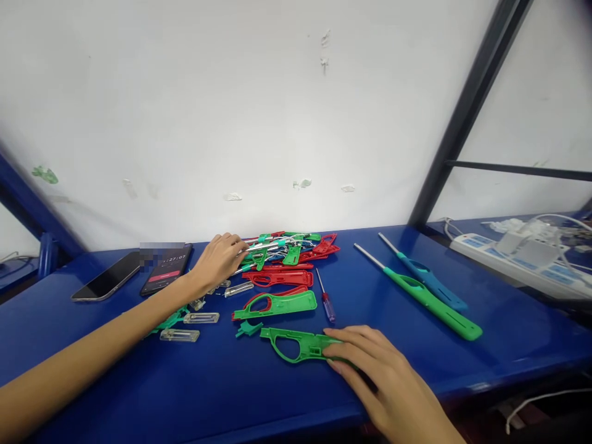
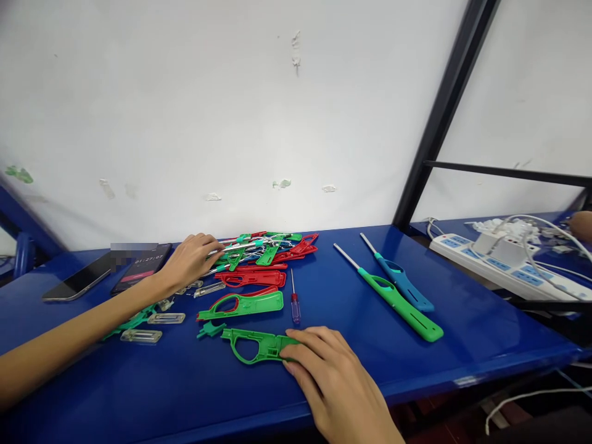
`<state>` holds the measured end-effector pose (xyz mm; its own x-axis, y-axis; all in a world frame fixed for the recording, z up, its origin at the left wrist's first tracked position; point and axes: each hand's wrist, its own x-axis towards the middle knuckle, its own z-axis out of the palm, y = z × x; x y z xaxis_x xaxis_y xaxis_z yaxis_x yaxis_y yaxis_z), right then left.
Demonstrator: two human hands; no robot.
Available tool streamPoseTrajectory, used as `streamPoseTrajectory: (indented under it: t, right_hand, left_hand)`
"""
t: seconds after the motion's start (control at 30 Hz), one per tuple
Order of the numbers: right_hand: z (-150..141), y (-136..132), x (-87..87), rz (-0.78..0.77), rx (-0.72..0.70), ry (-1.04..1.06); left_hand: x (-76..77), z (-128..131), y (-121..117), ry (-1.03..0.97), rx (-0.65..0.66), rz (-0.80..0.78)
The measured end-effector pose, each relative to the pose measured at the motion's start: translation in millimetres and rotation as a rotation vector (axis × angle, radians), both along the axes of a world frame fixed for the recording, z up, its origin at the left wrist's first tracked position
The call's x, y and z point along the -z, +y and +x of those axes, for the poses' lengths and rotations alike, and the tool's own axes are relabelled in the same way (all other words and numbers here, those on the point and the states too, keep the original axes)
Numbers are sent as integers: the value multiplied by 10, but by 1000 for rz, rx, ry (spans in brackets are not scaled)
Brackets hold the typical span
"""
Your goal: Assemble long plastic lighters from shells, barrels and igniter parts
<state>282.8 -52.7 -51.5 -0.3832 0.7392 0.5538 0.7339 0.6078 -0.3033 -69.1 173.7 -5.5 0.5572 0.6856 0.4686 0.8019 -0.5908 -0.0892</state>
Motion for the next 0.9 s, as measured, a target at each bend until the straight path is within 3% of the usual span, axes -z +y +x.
streamPoseTrajectory:
  t: [0.23,0.43,0.6,0.73,0.9]
  right_hand:
    - [12,17,42,7,-6,15]
    - [28,45,26,115,-13,-20]
    - [37,63,26,192,-16,-55]
    - [37,65,36,203,-16,-56]
    - [28,65,25,200,-20,-67]
  left_hand:
    - [-157,-18,-164,-207,-69,66]
    - [-530,-191,-418,-459,-83,73]
    - [-803,-387,-454,-699,-77,-29]
    - [-851,-461,-451,-870,-59,-124]
    - [-782,-401,-469,-1004,-38,-257]
